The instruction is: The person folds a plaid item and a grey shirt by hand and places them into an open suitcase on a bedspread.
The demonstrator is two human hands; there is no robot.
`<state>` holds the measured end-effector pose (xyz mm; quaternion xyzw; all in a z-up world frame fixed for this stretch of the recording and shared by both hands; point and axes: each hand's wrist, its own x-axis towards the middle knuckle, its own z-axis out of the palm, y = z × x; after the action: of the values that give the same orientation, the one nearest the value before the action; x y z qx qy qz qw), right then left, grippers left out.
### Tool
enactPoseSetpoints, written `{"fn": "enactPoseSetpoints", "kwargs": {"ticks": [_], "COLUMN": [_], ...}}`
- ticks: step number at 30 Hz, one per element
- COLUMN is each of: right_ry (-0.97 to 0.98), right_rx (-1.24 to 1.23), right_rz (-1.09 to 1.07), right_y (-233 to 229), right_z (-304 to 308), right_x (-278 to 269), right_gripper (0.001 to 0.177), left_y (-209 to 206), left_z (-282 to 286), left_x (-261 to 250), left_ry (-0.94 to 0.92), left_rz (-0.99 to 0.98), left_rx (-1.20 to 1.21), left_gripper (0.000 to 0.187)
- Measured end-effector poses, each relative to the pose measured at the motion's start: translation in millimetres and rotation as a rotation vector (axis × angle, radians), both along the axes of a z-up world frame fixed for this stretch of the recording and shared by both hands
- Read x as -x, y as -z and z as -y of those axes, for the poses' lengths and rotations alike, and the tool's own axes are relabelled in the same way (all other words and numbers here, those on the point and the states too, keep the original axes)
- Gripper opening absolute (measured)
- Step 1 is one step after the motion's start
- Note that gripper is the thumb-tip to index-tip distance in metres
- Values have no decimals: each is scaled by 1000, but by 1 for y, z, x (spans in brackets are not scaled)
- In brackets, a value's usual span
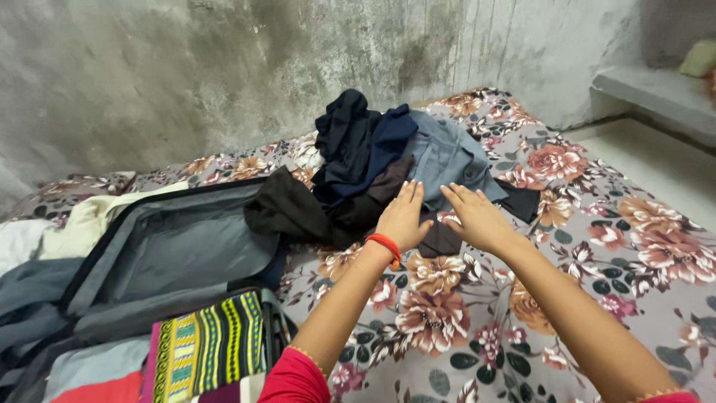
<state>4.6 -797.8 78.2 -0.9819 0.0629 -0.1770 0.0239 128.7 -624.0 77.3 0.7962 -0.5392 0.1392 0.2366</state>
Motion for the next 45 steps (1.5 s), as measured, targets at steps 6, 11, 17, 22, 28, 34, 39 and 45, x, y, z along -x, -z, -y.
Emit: {"fn": "enactPoseSetpoints", "kwargs": {"ticks": [6, 11, 17, 22, 28, 34, 39, 45], "right_ry": [61, 92, 116, 180, 181, 179, -20, -4], "right_rx": [17, 48, 92, 114, 161, 176, 183, 130], "right_rz": [-54, -104, -179, -309, -244, -244, 203, 307], "right_y": [30, 68, 94, 103, 137, 158, 166, 113], "right_z": [48, 77, 92, 97, 104, 118, 143, 113], "right_x": [-46, -82, -118, -142, -167, -182, -191, -153], "right_gripper": [79, 81, 82, 88, 87, 72, 16, 15], "left_y": [37, 79, 125, 139, 158, 159, 153, 139], "left_z": [52, 81, 108, 115, 103, 106, 100, 84], "left_x": [-38, -70, -103, -115, -147, -147, -145, -140], "left_ry": [1, 10, 23, -16, -32, -32, -37, -87], "left_rz": [-49, -102, -147, 11, -63, -25, -42, 4], "left_rx": [-38, -98, -202, -426, -359, -317, -295, -204], "left_gripper": [90, 91, 94, 91, 89, 92, 92, 100]}}
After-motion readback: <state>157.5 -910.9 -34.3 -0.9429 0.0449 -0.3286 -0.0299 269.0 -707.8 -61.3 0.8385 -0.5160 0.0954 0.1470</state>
